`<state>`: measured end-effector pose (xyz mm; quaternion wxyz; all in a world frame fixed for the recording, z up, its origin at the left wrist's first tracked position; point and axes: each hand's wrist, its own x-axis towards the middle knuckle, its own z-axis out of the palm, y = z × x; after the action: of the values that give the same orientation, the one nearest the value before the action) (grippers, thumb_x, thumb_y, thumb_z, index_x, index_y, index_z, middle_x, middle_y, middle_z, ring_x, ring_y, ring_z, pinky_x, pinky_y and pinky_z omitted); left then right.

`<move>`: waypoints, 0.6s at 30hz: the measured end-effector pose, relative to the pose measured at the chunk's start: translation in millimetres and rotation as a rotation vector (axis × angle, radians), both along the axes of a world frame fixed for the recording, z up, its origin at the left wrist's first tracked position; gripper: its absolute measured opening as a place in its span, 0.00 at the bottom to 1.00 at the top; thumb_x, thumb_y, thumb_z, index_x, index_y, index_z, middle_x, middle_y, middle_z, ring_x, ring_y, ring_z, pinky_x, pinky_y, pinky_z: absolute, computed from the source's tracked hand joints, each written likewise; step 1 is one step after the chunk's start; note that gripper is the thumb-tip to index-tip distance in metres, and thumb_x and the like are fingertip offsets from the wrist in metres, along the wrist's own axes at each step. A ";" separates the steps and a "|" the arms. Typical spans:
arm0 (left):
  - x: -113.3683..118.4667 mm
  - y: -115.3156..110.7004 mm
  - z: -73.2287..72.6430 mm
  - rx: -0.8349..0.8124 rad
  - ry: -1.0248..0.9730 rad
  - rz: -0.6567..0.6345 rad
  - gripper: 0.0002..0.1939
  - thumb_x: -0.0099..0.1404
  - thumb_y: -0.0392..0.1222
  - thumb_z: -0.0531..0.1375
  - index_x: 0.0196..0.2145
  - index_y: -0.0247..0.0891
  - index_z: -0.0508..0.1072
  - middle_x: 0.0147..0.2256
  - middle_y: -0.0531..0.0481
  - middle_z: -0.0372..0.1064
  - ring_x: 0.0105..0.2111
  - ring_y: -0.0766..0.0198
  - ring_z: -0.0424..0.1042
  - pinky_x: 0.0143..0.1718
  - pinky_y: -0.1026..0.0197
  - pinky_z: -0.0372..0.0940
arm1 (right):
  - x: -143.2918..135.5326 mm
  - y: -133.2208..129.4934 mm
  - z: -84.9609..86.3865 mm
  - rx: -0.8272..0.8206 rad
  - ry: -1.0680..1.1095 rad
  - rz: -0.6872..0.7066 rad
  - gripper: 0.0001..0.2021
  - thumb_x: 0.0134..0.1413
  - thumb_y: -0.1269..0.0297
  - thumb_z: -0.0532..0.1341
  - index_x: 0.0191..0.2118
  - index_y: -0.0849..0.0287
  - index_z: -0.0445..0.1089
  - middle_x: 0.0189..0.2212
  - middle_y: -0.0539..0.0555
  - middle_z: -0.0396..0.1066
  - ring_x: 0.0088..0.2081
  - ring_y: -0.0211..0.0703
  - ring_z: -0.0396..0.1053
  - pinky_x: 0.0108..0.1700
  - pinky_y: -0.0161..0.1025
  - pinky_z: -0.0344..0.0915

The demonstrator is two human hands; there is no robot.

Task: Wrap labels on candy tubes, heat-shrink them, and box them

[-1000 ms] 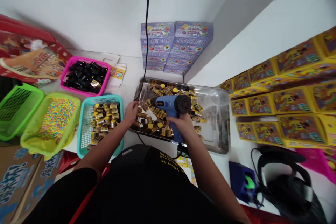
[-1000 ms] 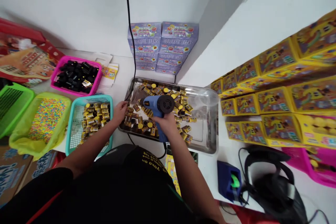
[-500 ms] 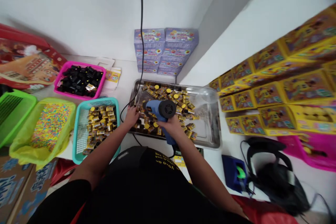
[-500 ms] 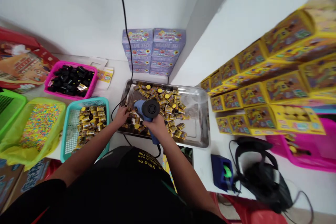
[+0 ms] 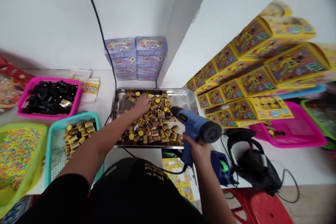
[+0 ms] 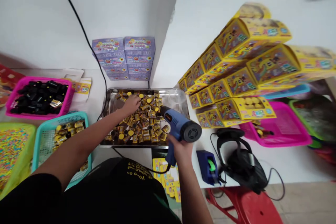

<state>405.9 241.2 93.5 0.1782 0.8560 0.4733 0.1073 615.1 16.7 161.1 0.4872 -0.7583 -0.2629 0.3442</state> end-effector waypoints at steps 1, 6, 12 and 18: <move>17.5 5.1 1.3 0.037 0.047 -0.062 0.10 0.66 0.37 0.54 0.41 0.35 0.75 0.44 0.39 0.71 0.49 0.52 0.65 0.54 0.50 0.60 | 4.9 -8.1 1.3 -0.029 0.052 -0.008 0.19 0.33 0.55 0.71 0.32 0.61 0.73 0.26 0.55 0.75 0.26 0.49 0.71 0.30 0.47 0.72; 89.1 17.0 -11.8 0.053 0.179 -0.284 0.17 0.68 0.43 0.54 0.51 0.35 0.72 0.59 0.36 0.60 0.61 0.45 0.54 0.57 0.43 0.56 | 19.6 -47.7 -3.8 -0.095 0.029 -0.038 0.20 0.29 0.56 0.72 0.33 0.59 0.74 0.27 0.54 0.76 0.30 0.53 0.74 0.34 0.49 0.74; 102.9 6.1 -45.9 0.006 0.236 -0.411 0.31 0.67 0.57 0.53 0.63 0.40 0.62 0.66 0.35 0.50 0.65 0.35 0.48 0.59 0.32 0.49 | 32.5 -64.4 -17.1 -0.126 -0.009 -0.208 0.21 0.31 0.56 0.72 0.35 0.60 0.74 0.27 0.54 0.76 0.30 0.53 0.75 0.32 0.47 0.74; 35.1 -25.6 -46.9 0.097 0.265 -0.415 0.28 0.70 0.53 0.50 0.62 0.36 0.63 0.61 0.32 0.59 0.64 0.42 0.51 0.61 0.38 0.50 | 31.3 -59.1 -14.3 -0.087 0.001 -0.063 0.18 0.33 0.56 0.71 0.34 0.60 0.74 0.26 0.54 0.75 0.31 0.52 0.73 0.33 0.45 0.73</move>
<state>441.0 215.5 46.6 0.0916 0.9490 0.3008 -0.0221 646.4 -42.4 146.8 0.4647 -0.7865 -0.2235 0.3399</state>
